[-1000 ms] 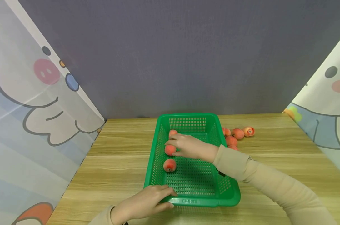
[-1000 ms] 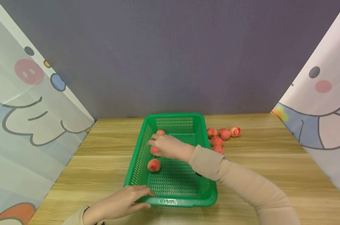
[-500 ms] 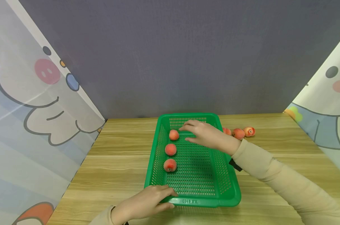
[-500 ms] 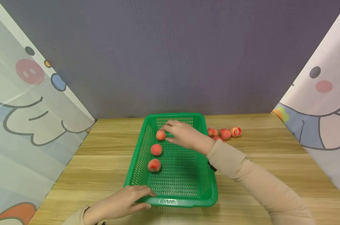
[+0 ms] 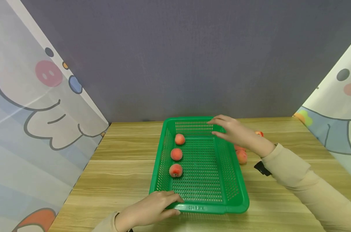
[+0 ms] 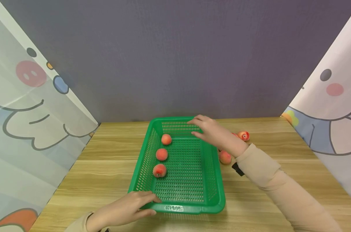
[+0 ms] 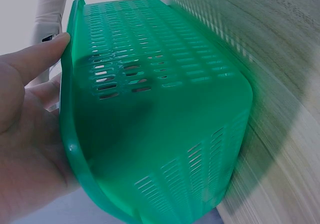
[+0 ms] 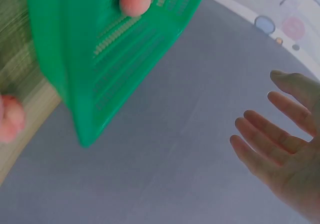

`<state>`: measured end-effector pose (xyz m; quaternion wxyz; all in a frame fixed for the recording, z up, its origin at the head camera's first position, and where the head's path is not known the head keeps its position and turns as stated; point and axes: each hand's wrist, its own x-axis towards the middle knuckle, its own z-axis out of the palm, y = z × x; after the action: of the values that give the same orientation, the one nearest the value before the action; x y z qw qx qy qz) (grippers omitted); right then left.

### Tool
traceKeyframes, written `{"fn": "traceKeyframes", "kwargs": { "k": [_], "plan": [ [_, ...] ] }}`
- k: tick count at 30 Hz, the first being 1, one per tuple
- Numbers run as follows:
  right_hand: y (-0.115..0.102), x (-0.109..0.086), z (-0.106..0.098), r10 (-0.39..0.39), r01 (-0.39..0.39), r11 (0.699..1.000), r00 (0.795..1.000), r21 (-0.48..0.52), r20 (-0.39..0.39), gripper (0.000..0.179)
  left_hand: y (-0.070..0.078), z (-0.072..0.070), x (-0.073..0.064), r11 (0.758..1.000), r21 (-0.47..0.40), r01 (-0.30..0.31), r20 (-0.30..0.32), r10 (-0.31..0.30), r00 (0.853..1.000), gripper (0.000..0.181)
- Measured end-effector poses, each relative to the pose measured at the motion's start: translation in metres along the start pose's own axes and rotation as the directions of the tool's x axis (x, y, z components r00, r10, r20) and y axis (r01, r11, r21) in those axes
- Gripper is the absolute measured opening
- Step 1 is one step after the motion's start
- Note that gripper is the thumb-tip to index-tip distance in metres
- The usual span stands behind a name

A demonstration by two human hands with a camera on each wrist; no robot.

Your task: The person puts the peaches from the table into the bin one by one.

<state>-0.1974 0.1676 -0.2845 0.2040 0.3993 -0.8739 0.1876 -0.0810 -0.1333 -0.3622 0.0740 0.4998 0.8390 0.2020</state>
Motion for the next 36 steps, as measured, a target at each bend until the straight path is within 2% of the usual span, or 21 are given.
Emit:
{"fn": "traceKeyframes", "kwargs": {
  "k": [4,10,15,20,28,33,36],
  "plan": [
    [0.010,-0.011,-0.004,0.003,-0.004,1.000,0.999,-0.018,-0.041,0.036,0.000,0.001,0.000,1.000,-0.001,0.001,-0.005,-0.001,1.000,0.024],
    [0.024,-0.028,-0.006,0.065,-0.066,0.997,0.997,-0.026,-0.038,0.036,0.000,0.001,0.000,1.000,0.000,0.005,-0.007,-0.005,1.000,0.023],
    [0.033,-0.041,-0.006,0.071,-0.074,0.996,0.996,-0.052,-0.054,0.037,0.000,0.000,0.000,1.000,-0.006,0.008,-0.001,-0.008,1.000,0.024],
    [0.038,-0.053,-0.006,0.132,-0.132,0.990,0.991,-0.051,-0.011,0.034,0.001,0.000,0.001,1.000,0.006,0.002,-0.007,-0.002,1.000,0.023],
    [0.051,-0.071,-0.001,0.257,-0.257,0.966,0.962,-0.017,0.088,0.030,0.000,0.000,0.001,1.000,0.021,-0.004,-0.016,0.004,1.000,0.023],
    [0.060,-0.082,0.008,0.214,-0.213,0.977,0.975,-0.019,0.062,0.029,0.000,0.001,0.001,1.000,0.021,-0.007,-0.016,0.008,1.000,0.022],
    [0.063,-0.089,0.013,0.211,-0.212,0.977,0.973,0.001,0.091,0.029,-0.001,0.001,0.001,1.000,0.019,-0.004,-0.010,0.004,1.000,0.025]
  ]
}}
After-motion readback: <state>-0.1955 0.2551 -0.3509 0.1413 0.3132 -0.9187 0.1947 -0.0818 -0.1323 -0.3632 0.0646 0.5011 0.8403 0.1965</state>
